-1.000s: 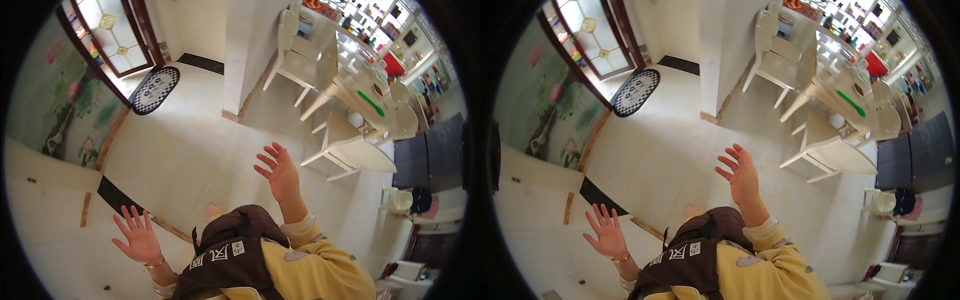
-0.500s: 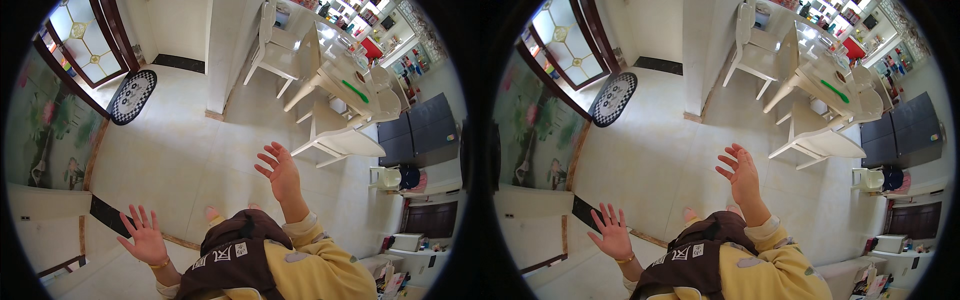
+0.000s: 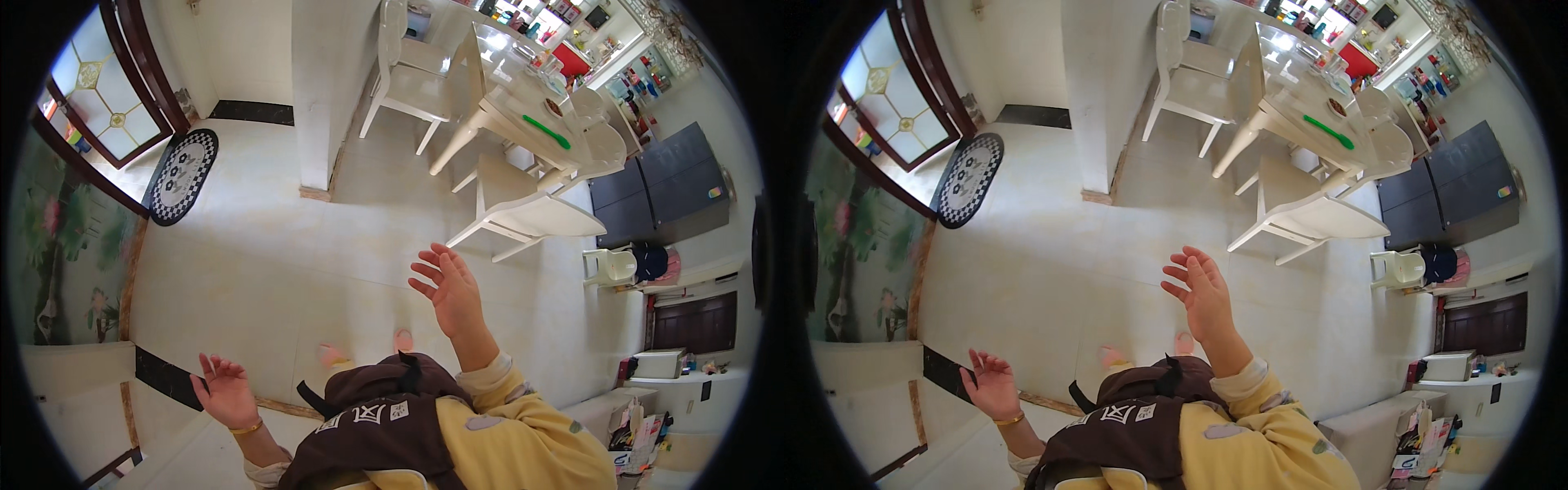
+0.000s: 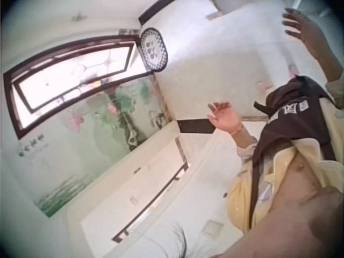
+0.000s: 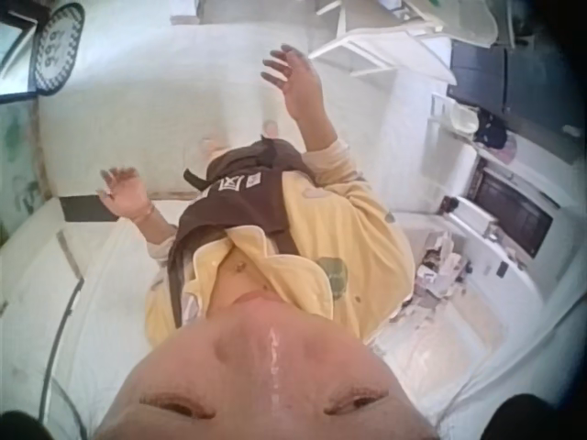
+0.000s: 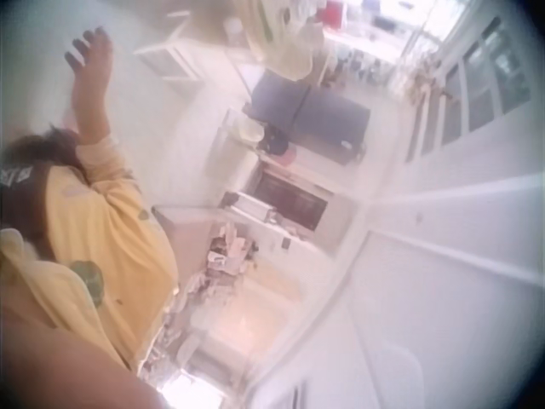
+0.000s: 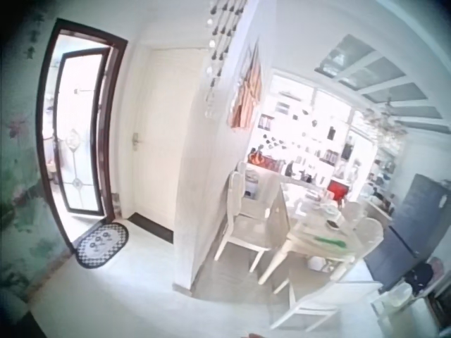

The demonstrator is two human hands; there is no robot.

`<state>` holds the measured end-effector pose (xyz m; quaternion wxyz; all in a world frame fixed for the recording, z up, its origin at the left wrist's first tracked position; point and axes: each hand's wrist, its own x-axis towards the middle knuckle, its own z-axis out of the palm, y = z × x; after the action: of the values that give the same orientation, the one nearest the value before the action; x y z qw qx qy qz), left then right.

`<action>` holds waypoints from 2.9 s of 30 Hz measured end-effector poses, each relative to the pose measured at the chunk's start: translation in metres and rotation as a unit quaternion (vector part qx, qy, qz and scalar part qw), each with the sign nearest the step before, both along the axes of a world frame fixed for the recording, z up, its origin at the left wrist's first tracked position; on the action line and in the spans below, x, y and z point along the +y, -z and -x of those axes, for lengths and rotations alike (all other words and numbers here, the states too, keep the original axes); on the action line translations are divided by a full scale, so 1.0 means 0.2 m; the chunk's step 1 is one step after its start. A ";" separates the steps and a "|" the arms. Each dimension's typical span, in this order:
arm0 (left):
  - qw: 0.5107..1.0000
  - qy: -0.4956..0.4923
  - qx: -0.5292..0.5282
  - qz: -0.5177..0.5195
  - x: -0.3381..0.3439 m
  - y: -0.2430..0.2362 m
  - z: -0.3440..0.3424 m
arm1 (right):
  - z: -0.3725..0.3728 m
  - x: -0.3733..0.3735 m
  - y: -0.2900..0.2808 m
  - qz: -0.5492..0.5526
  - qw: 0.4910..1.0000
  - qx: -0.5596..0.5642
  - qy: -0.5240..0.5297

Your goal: The person lines a small white trash bin with a clear plastic bag, then walks to another area and lines a larger green bin with a red plastic bag. They adjust the bags to fit the bins properly.

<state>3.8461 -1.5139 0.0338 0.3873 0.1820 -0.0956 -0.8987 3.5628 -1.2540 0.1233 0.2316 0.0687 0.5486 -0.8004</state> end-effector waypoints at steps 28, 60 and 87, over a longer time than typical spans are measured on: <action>0.979 -0.095 -0.178 0.003 1.04 -0.31 0.43 | 0.49 1.11 0.12 0.078 0.995 -0.001 0.054; 0.859 0.391 -0.227 0.241 1.90 -0.17 1.91 | 0.63 2.44 0.18 0.039 0.935 0.058 0.348; 0.599 0.675 -0.429 0.037 2.84 0.40 3.72 | 2.38 2.91 0.63 -0.594 0.676 0.349 0.262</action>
<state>3.1020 -0.9454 -0.0460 -0.4086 0.4160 -0.3791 -0.7185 3.0859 -0.6711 -0.0026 -0.2849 0.0483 0.9090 -0.3004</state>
